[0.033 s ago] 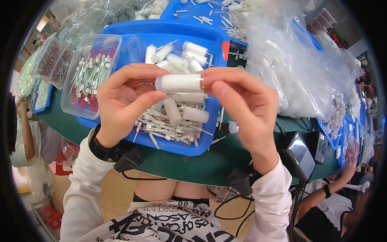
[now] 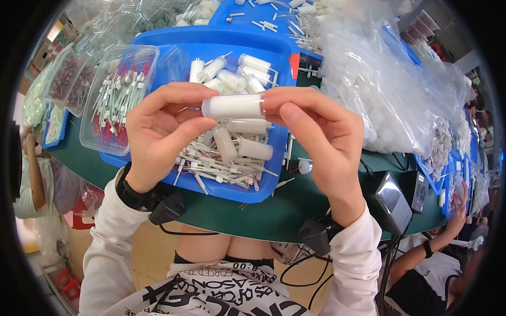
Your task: The person repeatedly picks small white cylindrical components and thin white plastic pieces from a blue tray, inserts the plastic pieces into the cylinders, and places the assembled units back into the tray. The hands work one at a time, handling each component individually throughout the clip.
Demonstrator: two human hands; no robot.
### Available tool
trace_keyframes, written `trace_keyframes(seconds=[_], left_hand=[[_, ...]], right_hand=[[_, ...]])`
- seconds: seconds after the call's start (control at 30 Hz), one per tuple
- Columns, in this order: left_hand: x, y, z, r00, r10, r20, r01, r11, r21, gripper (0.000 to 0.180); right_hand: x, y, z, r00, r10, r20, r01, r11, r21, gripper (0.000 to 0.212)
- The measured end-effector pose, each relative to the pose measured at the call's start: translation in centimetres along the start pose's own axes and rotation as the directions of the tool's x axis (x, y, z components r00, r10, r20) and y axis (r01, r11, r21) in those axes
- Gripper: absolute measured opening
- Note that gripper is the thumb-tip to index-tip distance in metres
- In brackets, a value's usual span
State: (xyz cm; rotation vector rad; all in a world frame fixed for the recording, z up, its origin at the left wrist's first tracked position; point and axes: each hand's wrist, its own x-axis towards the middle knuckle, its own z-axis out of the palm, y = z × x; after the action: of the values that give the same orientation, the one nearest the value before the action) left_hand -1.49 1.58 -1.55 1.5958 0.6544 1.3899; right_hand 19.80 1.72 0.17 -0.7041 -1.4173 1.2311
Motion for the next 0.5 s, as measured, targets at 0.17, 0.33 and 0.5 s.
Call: trace_keyframes(seconds=[0.17,0.33,0.5], left_hand=[[0.2,0.0,0.2,0.991,0.123,-0.049,-0.118,0.989,0.088,0.028],[1.1,0.1,-0.7,0.938,0.264,-0.226,-0.182,0.926,0.331,0.024],[0.8,-0.2,-1.2,0.979,0.127,-0.16,-0.008,0.807,0.591,0.023]], right_hand=[[0.1,0.1,-0.4,0.999,-0.019,0.045,0.026,0.988,-0.151,0.018],[1.2,-1.6,-4.2,0.993,-0.119,0.006,0.097,0.781,-0.617,0.012],[0.6,-1.3,-4.3,0.967,-0.05,0.25,0.255,0.232,-0.939,0.012]])
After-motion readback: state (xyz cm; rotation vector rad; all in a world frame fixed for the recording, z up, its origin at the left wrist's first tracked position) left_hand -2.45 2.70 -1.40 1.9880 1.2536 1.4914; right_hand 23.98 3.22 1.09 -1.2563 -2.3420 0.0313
